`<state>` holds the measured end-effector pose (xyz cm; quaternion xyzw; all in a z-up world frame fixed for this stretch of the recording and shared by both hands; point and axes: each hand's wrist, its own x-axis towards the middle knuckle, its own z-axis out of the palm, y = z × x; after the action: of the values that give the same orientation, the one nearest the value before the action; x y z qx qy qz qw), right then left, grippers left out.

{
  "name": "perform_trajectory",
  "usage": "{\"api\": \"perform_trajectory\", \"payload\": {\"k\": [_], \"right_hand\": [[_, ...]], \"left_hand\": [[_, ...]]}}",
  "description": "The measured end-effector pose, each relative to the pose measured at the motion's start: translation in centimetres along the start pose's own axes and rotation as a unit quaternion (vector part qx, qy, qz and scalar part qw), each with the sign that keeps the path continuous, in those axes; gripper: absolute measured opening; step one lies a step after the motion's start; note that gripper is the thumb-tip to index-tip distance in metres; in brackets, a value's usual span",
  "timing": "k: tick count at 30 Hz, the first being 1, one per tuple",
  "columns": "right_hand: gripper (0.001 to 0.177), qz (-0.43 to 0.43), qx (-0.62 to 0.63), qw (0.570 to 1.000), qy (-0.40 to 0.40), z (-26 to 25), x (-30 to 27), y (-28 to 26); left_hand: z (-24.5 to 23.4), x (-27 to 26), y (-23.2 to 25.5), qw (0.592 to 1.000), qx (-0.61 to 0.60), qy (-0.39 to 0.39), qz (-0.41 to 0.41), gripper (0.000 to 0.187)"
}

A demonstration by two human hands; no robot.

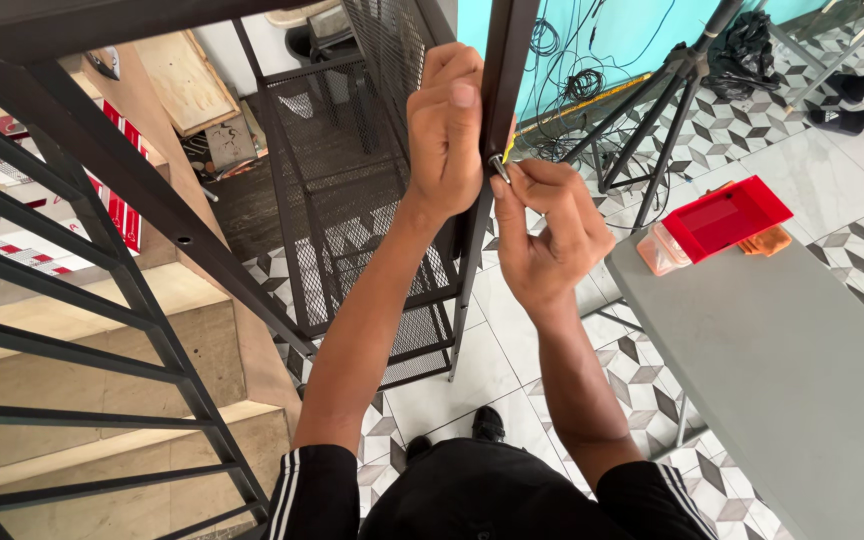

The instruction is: The person places a towel and a red tray on a table, then uses an Allen key to tighten bolts on a black metal mesh shelving unit. They move around the unit to access different joints, securing the frame together.

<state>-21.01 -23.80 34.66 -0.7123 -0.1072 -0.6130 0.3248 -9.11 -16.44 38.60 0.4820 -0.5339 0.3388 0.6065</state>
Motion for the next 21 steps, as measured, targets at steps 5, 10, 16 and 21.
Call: {"api": "perform_trajectory", "payload": {"k": [5,10,16,21], "right_hand": [[0.017,0.013,-0.012,1.0,-0.013,-0.1,0.3,-0.7],[0.017,0.027,-0.004,0.999,-0.033,-0.3,0.3,-0.7],[0.017,0.108,0.066,0.988,-0.085,-1.3,0.2,-0.2],[0.022,0.026,0.03,0.99,-0.132,-2.2,1.2,0.8]], "left_hand": [[0.2,0.0,0.3,1.0,-0.003,0.012,-0.009,0.063],[0.1,0.0,0.4,1.0,-0.004,0.015,-0.019,0.061],[0.0,0.0,0.3,1.0,-0.001,0.013,-0.009,0.059],[0.0,0.0,-0.4,1.0,-0.002,0.003,0.009,0.056]]}}
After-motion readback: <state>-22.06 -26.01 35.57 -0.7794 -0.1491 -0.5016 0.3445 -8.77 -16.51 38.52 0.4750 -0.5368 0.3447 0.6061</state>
